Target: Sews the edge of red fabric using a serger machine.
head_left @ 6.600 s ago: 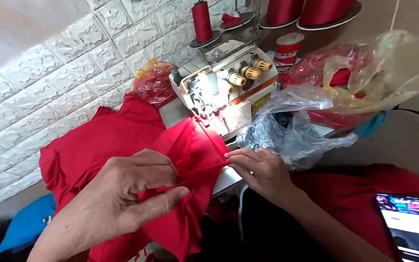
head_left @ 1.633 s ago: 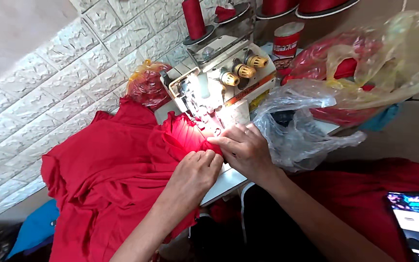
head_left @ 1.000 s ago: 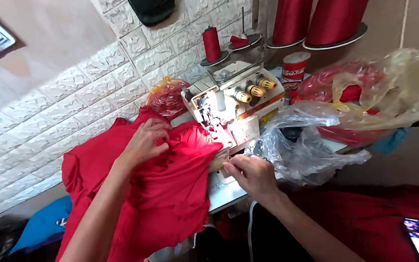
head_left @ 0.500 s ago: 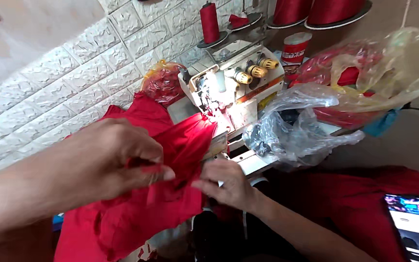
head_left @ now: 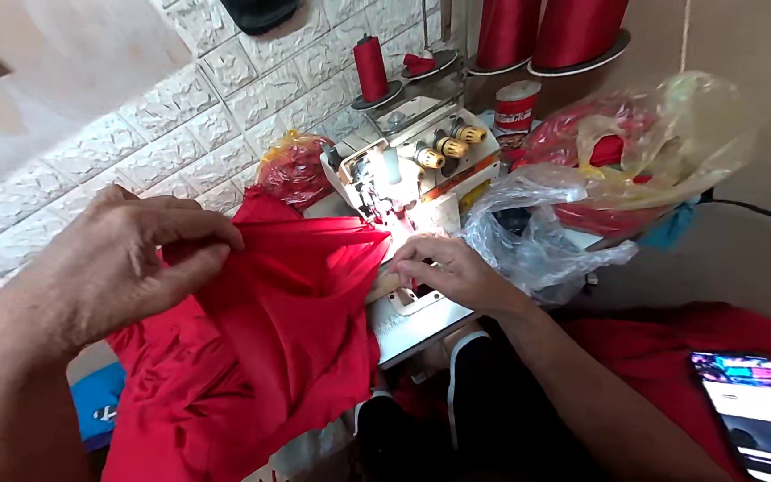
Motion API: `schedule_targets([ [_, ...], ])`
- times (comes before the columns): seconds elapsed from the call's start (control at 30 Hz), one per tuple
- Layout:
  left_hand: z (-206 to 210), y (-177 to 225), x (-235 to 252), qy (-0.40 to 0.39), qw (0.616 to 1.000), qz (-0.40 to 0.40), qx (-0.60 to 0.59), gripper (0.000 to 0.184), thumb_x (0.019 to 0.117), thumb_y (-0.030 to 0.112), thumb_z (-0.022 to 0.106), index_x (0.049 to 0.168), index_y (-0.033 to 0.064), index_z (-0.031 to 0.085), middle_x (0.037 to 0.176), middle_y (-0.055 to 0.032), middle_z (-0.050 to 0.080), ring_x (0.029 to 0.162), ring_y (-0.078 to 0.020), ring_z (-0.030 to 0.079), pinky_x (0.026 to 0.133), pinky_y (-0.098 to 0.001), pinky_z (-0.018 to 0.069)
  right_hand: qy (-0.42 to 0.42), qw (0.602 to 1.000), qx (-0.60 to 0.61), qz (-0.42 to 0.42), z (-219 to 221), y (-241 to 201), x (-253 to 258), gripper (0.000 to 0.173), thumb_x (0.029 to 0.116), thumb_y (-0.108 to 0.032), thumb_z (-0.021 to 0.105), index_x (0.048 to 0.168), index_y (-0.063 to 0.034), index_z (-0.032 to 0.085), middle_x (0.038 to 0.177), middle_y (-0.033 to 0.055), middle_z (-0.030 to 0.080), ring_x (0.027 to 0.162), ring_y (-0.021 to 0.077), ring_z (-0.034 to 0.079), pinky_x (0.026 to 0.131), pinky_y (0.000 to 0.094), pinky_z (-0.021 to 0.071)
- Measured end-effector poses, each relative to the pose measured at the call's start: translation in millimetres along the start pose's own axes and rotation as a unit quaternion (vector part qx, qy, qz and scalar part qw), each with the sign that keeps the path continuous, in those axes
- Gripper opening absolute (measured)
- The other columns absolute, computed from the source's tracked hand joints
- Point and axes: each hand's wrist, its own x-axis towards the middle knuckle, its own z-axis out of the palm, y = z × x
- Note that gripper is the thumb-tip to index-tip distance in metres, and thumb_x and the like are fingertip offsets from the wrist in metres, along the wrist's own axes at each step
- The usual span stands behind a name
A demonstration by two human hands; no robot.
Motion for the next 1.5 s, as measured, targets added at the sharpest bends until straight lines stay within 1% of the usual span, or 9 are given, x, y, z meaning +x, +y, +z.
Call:
schedule_targets([
  [0.13, 8.8, 1.2, -8.9, -0.036, 0.997, -0.009, 0.064, 0.038, 0.0928, 0.053, 0.056, 0.086, 0.0209, 0.075, 0.083, 0.0008, 0.069, 0.077, -0.0209, 0.066, 0.073, -0.0558, 0.0424, 0.036, 0.994, -0.105, 0.003, 1.3, 1.5, 7.3, 0.021, 0.1007, -0.025, 0.059, 0.101, -0.0143, 0.077, 0.095, -0.0035, 0.072, 0.091, 0.0115, 0.064, 0.091, 0.0463, 0.0466],
  [0.23, 9.5, -3.5, -18.3, -0.041, 0.998, -0.010, 0.053, 0.034, 0.0927, 0.052, 0.058, 0.080, 0.0237, 0.072, 0.081, 0.0063, 0.067, 0.077, -0.0148, 0.064, 0.074, -0.0528, 0.0422, 0.016, 0.992, -0.124, -0.013, 12.8, 4.1, 15.8, 0.019, 0.0983, -0.024, 0.063, 0.107, -0.0147, 0.078, 0.106, 0.0001, 0.073, 0.089, 0.0123, 0.067, 0.081, 0.0378, 0.0551],
  [0.33, 10.9, -4.1, -27.4, -0.058, 0.996, -0.028, 0.058, 0.033, 0.0881, 0.055, 0.062, 0.074, 0.0255, 0.069, 0.081, 0.0071, 0.066, 0.079, -0.0146, 0.064, 0.077, -0.0550, 0.0412, -0.048, 0.986, -0.150, -0.060, 24.1, 6.8, 20.2, 0.026, 0.0945, -0.029, 0.070, 0.115, -0.0147, 0.077, 0.113, 0.0006, 0.074, 0.106, 0.0150, 0.069, 0.091, 0.0386, 0.0552],
  [0.5, 16.6, -9.9, -47.0, -0.060, 0.997, -0.035, 0.014, 0.030, 0.0937, 0.049, 0.058, 0.077, 0.0256, 0.069, 0.078, 0.0095, 0.064, 0.075, -0.0105, 0.062, 0.078, -0.0520, 0.0395, -0.039, 0.983, -0.177, -0.042, 28.5, 3.1, 22.5, 0.015, 0.0931, -0.021, 0.071, 0.104, -0.0144, 0.078, 0.095, 0.0020, 0.070, 0.083, 0.0151, 0.067, 0.074, 0.0364, 0.0556],
  [0.67, 4.6, -24.0, -71.1, -0.016, 0.925, -0.001, -0.379, 0.012, 0.0999, 0.034, 0.065, 0.099, 0.0251, 0.074, 0.095, 0.0127, 0.070, 0.086, 0.0011, 0.065, 0.074, -0.0164, 0.0554, 0.014, 0.999, -0.035, -0.001, 24.2, -3.0, 28.0, 0.008, 0.0911, -0.017, 0.075, 0.094, -0.0109, 0.076, 0.092, -0.0009, 0.068, 0.072, 0.0045, 0.057, 0.061, 0.0212, 0.0489],
  [0.87, 7.1, -15.3, -77.9, -0.019, 0.896, 0.034, -0.442, 0.011, 0.1003, 0.029, 0.065, 0.094, 0.0218, 0.070, 0.089, 0.0116, 0.068, 0.084, -0.0008, 0.065, 0.072, -0.0176, 0.0538, 0.031, 0.999, -0.028, -0.001, 32.2, -5.0, 42.5, 0.003, 0.0903, -0.014, 0.074, 0.092, -0.0117, 0.075, 0.109, 0.0002, 0.070, 0.080, 0.0072, 0.062, 0.066, 0.0250, 0.0517],
  [1.03, 5.9, -11.5, -80.7, -0.015, 0.900, 0.045, -0.433, 0.010, 0.1000, 0.026, 0.065, 0.094, 0.0201, 0.071, 0.089, 0.0104, 0.068, 0.085, -0.0016, 0.065, 0.072, -0.0180, 0.0541, 0.033, 0.998, 0.004, 0.051, 35.6, -6.8, 47.6, 0.011, 0.0910, -0.015, 0.075, 0.101, -0.0136, 0.073, 0.075, -0.0023, 0.061, 0.054, 0.0080, 0.046, 0.047, 0.0241, 0.0379],
  [1.27, -1.5, 29.4, -55.2, 0.006, 0.911, 0.035, -0.411, 0.018, 0.0976, 0.034, 0.067, 0.083, 0.0239, 0.065, 0.085, 0.0133, 0.066, 0.085, -0.0007, 0.063, 0.073, -0.0176, 0.0520, -0.040, 0.985, -0.160, -0.057, 6.1, -19.8, 18.5, 0.019, 0.0983, -0.027, 0.062, 0.095, -0.0150, 0.077, 0.088, -0.0031, 0.070, 0.077, 0.0090, 0.063, 0.070, 0.0318, 0.0512],
  [1.5, 41.5, 70.7, -1.8, -0.041, 0.912, 0.140, -0.384, 0.023, 0.1035, 0.031, 0.060, 0.090, 0.0152, 0.068, 0.088, 0.0106, 0.068, 0.097, -0.0001, 0.062, 0.093, -0.0235, 0.0480, 0.039, 0.981, -0.187, 0.014, 3.3, 7.1, -54.9, 0.021, 0.1017, -0.024, 0.060, 0.104, -0.0142, 0.079, 0.113, 0.0013, 0.076, 0.087, 0.0139, 0.070, 0.073, 0.0382, 0.0513],
])
